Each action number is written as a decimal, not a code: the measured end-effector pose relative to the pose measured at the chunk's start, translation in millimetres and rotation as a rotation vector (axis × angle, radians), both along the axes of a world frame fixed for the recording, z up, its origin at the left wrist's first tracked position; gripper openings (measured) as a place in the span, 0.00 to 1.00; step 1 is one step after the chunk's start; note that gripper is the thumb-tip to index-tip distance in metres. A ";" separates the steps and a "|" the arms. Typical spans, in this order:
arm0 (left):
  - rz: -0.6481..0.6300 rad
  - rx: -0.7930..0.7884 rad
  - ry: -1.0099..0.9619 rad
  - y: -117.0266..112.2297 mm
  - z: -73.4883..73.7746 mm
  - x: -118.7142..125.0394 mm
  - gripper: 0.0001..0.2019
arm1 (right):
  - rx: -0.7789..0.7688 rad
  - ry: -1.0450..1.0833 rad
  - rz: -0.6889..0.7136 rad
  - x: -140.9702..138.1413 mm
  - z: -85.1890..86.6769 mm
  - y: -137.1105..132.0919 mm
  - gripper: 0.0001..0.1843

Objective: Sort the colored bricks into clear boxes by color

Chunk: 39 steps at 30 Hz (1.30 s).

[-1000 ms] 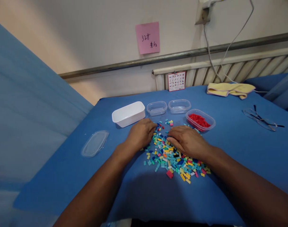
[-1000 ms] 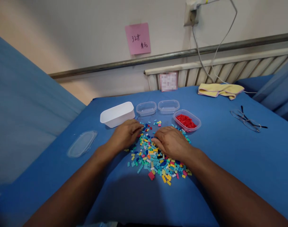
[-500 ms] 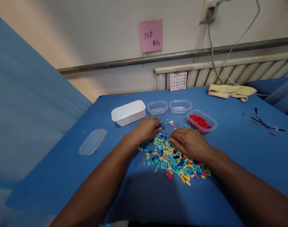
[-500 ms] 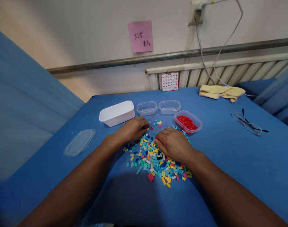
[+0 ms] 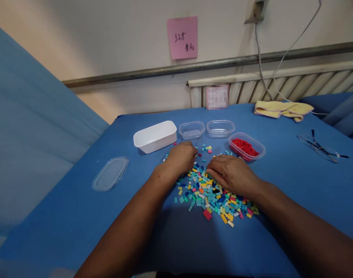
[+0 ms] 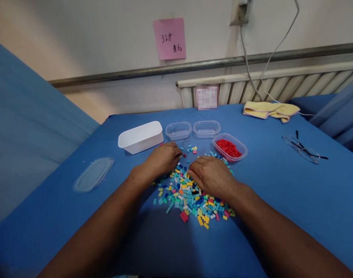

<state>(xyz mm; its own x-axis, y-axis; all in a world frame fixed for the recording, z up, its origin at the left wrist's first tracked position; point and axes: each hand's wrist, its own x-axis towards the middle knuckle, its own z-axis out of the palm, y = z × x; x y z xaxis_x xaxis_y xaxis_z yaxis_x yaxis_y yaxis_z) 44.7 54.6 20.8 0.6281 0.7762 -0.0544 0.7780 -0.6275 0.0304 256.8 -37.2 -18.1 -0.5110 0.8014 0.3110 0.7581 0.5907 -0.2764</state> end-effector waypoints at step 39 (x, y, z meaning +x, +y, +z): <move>-0.062 -0.174 -0.459 -8.4 -8.5 9.3 0.08 | 0.055 0.162 -0.121 1.7 -6.2 0.2 0.15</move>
